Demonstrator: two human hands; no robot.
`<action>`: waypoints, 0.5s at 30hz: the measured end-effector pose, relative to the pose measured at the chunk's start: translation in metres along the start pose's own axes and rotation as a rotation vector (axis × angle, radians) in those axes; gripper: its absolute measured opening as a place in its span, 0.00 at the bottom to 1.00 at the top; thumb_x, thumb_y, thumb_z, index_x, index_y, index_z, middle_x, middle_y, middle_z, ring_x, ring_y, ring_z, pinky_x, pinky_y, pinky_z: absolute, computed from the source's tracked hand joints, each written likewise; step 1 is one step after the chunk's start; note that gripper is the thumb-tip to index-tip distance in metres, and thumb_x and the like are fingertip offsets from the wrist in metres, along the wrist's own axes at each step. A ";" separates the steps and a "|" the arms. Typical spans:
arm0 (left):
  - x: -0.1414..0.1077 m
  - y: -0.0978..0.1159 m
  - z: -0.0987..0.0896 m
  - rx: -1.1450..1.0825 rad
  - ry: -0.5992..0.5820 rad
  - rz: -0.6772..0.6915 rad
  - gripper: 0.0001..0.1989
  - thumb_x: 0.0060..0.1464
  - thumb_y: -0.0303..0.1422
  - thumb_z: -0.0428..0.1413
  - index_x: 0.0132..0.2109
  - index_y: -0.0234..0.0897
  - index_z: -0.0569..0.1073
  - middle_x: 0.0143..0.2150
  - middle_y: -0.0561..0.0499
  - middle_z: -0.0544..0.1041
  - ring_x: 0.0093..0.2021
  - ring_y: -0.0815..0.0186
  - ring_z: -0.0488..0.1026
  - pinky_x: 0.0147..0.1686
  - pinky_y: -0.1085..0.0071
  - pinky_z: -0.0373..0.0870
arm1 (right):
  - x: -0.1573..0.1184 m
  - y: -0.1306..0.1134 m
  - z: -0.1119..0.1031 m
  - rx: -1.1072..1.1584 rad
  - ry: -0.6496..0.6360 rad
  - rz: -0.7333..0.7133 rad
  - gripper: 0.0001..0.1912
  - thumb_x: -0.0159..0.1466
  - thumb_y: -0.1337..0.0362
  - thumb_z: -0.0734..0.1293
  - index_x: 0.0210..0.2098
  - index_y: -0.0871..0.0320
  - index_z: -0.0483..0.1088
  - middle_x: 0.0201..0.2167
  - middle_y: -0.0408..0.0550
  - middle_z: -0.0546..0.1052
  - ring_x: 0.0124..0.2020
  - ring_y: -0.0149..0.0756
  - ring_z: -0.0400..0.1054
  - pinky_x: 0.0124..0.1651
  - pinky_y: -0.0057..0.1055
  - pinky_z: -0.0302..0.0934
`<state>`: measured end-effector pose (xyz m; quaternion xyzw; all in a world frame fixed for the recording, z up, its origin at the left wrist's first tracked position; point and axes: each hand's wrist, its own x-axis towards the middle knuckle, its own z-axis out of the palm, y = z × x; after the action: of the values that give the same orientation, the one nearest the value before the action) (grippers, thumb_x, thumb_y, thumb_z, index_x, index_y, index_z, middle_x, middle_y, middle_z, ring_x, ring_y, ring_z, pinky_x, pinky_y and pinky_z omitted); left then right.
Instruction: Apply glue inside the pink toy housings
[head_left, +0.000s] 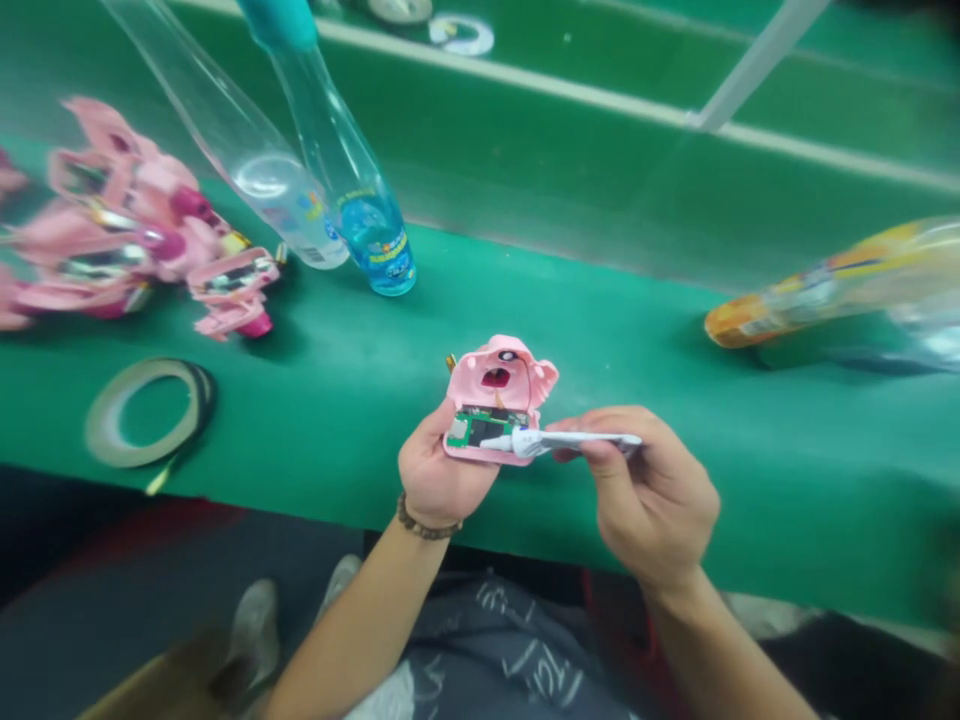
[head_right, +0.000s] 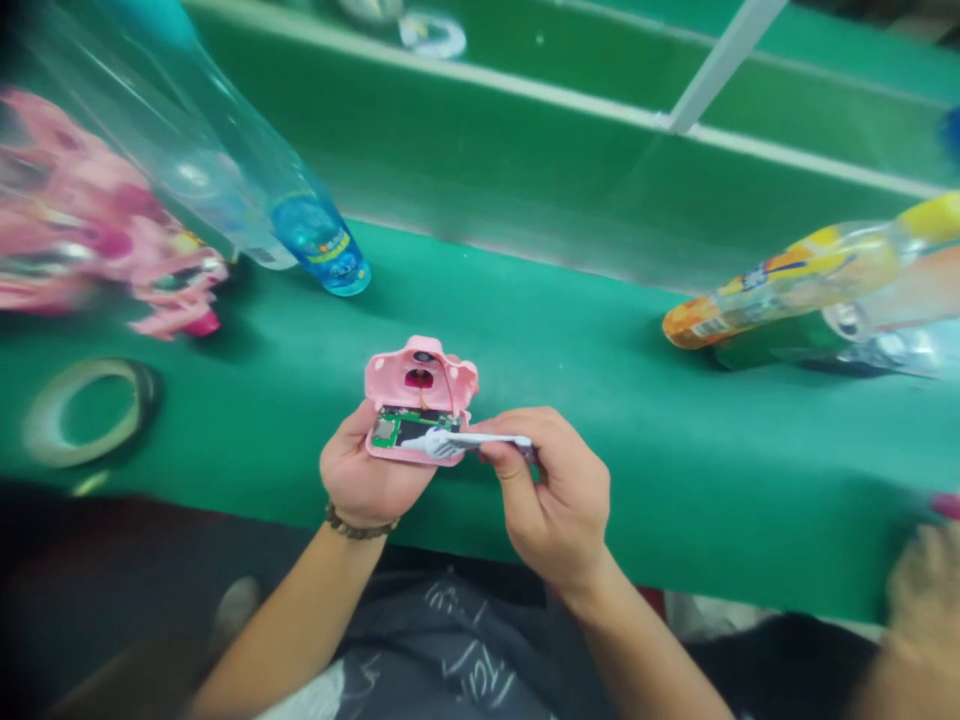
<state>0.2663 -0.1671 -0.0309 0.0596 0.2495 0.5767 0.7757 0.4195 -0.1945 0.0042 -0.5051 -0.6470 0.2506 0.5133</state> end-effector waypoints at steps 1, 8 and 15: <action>0.000 0.000 0.000 0.008 -0.003 -0.004 0.25 0.63 0.43 0.46 0.62 0.40 0.69 0.60 0.41 0.72 0.64 0.44 0.64 0.58 0.43 0.66 | 0.003 -0.001 0.000 -0.025 -0.032 -0.023 0.09 0.62 0.73 0.68 0.39 0.54 0.74 0.34 0.43 0.79 0.36 0.36 0.75 0.39 0.36 0.72; 0.000 -0.001 -0.001 0.037 -0.009 0.021 0.22 0.62 0.41 0.47 0.61 0.46 0.70 0.58 0.46 0.73 0.67 0.48 0.61 0.60 0.49 0.67 | 0.008 0.002 0.003 -0.082 -0.071 -0.046 0.08 0.63 0.73 0.68 0.39 0.53 0.74 0.33 0.42 0.79 0.34 0.35 0.74 0.36 0.34 0.71; 0.000 -0.003 -0.004 -0.017 -0.054 0.032 0.22 0.63 0.37 0.45 0.62 0.42 0.70 0.60 0.45 0.72 0.67 0.49 0.60 0.62 0.50 0.65 | 0.011 0.002 0.001 -0.124 -0.109 -0.082 0.09 0.63 0.73 0.68 0.40 0.54 0.74 0.34 0.43 0.80 0.35 0.35 0.75 0.39 0.34 0.71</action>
<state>0.2669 -0.1686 -0.0350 0.0725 0.2227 0.5893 0.7732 0.4193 -0.1837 0.0069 -0.4945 -0.7084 0.2158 0.4551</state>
